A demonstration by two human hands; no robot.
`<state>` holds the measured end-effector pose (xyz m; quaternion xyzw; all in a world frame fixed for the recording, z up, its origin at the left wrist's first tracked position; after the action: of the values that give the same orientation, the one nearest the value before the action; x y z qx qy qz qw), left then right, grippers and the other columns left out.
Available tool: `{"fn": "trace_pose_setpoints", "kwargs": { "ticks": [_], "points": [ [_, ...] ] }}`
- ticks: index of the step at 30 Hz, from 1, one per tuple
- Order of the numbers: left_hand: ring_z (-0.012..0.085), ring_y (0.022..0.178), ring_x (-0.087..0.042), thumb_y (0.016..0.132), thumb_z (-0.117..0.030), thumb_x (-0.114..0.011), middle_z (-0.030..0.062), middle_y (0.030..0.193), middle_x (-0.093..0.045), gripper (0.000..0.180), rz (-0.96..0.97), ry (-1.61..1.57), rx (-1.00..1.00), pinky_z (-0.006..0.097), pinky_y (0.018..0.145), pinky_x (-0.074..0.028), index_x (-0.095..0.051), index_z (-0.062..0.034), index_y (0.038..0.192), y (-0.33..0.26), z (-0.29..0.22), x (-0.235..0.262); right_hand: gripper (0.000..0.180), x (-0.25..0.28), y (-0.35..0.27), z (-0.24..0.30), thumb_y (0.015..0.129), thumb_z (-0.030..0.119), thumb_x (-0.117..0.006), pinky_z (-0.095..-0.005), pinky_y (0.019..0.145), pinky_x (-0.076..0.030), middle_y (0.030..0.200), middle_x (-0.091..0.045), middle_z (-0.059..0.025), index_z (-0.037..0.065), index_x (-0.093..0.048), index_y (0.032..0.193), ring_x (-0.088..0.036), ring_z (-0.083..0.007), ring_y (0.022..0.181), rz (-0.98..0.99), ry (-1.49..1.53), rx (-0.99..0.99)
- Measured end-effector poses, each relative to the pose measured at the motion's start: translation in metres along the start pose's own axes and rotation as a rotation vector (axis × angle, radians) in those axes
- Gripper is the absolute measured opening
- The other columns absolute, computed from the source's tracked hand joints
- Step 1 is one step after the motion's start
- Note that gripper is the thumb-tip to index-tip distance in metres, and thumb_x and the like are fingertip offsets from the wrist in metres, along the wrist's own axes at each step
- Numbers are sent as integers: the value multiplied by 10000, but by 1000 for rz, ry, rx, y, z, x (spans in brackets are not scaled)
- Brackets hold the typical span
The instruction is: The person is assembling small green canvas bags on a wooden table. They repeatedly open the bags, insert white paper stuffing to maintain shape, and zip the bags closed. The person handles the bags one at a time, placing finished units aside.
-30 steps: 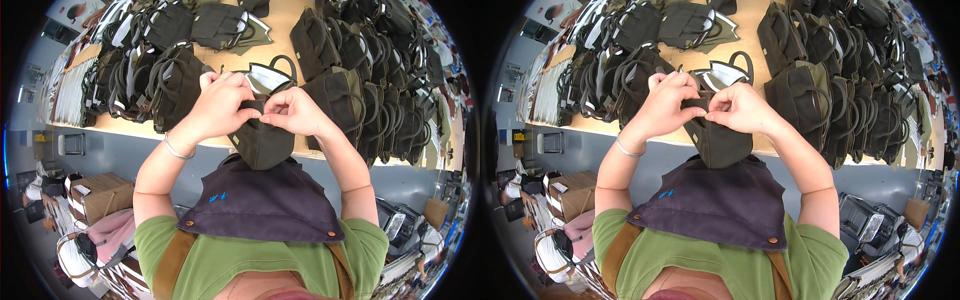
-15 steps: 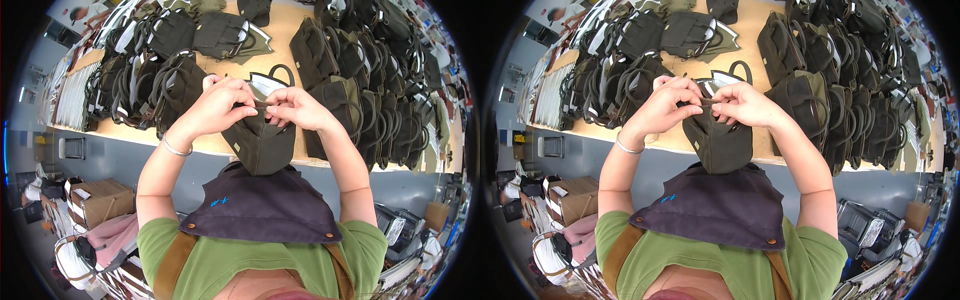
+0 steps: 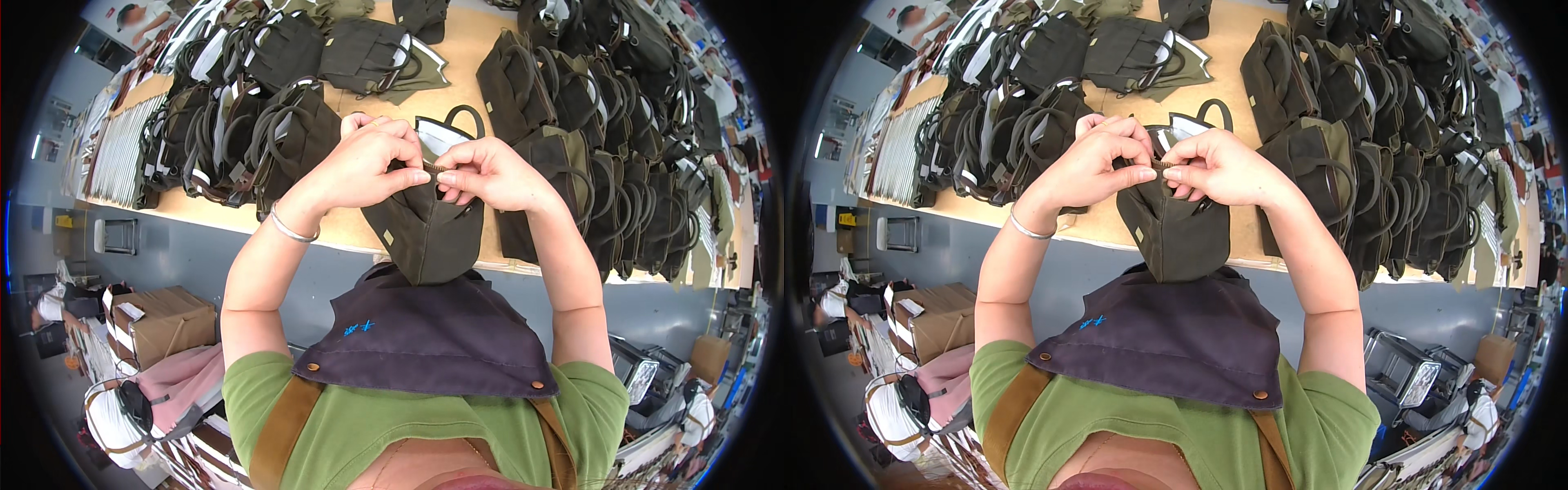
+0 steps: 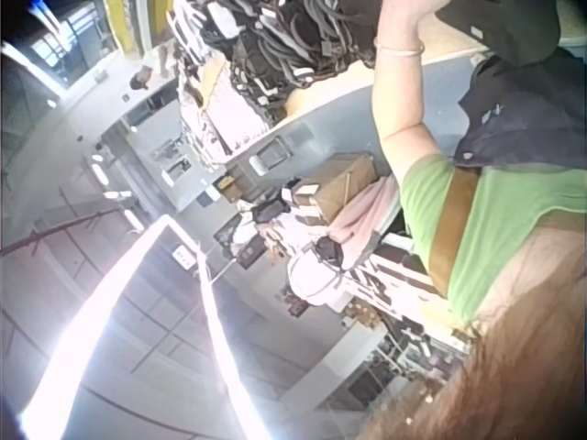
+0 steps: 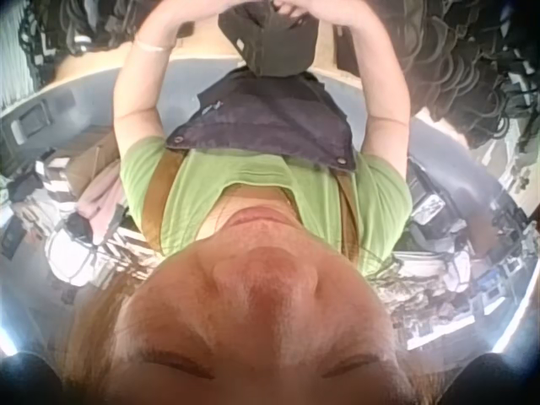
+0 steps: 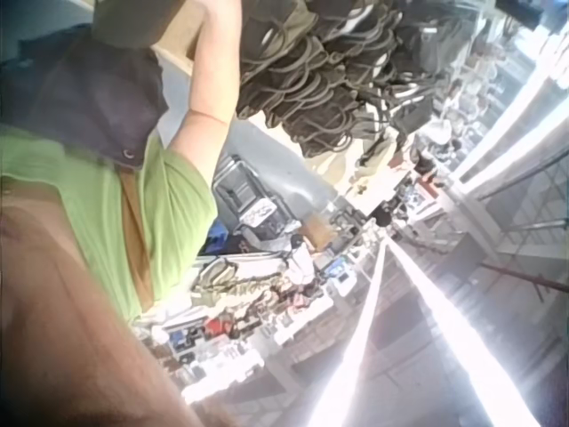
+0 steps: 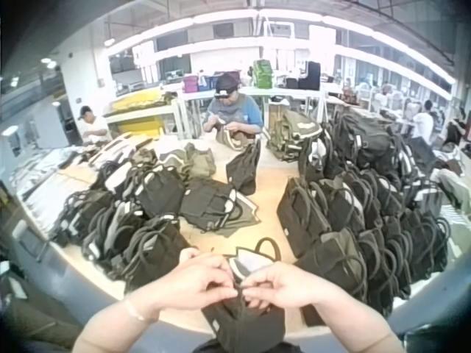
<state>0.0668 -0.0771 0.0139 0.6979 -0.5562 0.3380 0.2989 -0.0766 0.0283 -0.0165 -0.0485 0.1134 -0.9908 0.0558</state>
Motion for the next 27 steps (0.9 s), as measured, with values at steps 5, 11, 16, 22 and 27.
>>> {"fn": "trace_pose_setpoints", "kwargs": {
  "ticks": [5, 11, 16, 22, 27],
  "points": [
    [140, 932, -502, 833, -262, -722, -22, 909, -585, 173, -28, 8, -6, 373, 954, -217, -684, -101, 783, -3, -2, -1, 152, -3, -2, 2, 962, 93, -571, -230, 633, -545, 807, -663, -44, -18, -661, 1013, -643, -89, 716, -6, -32, 13],
    [137, 925, -497, 832, -259, -724, -30, 894, -583, 171, -6, 11, 9, 369, 947, -214, -684, -103, 774, -4, -2, 0, 150, -7, -2, 7, 971, 97, -556, -234, 632, -544, 786, -653, -38, -14, -657, 966, -641, -90, 711, -8, -62, 13],
    [133, 929, -486, 833, -246, -722, -38, 892, -573, 147, -45, -3, -2, 365, 951, -206, -688, -114, 778, -8, -2, -2, 160, -7, -1, 4, 971, 118, -564, -237, 628, -546, 783, -650, -34, -12, -656, 953, -643, -92, 706, 2, -42, 14],
    [135, 919, -480, 830, -250, -725, -43, 907, -568, 134, -60, 6, -9, 371, 954, -205, -696, -127, 784, -10, -3, -2, 166, -8, -1, 10, 975, 122, -566, -227, 615, -555, 757, -648, -31, -19, -645, 934, -656, -91, 690, 1, -96, 4],
    [138, 911, -488, 819, -256, -734, -41, 908, -580, 143, -69, 66, 16, 374, 953, -219, -698, -124, 777, -9, -7, -5, 148, -8, -4, 15, 966, 98, -564, -221, 605, -548, 743, -651, -32, -12, -653, 924, -651, -83, 676, -20, -168, -15]
  ]
}}
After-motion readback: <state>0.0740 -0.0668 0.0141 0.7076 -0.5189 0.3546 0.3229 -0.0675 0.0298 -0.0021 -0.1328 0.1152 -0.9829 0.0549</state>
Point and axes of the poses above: each hand's wrist, its own y-axis towards the middle knuckle, its own x-axis out of the back of the hand, z = x × y, the point moved 4 cm from there along y, towards the middle knuckle
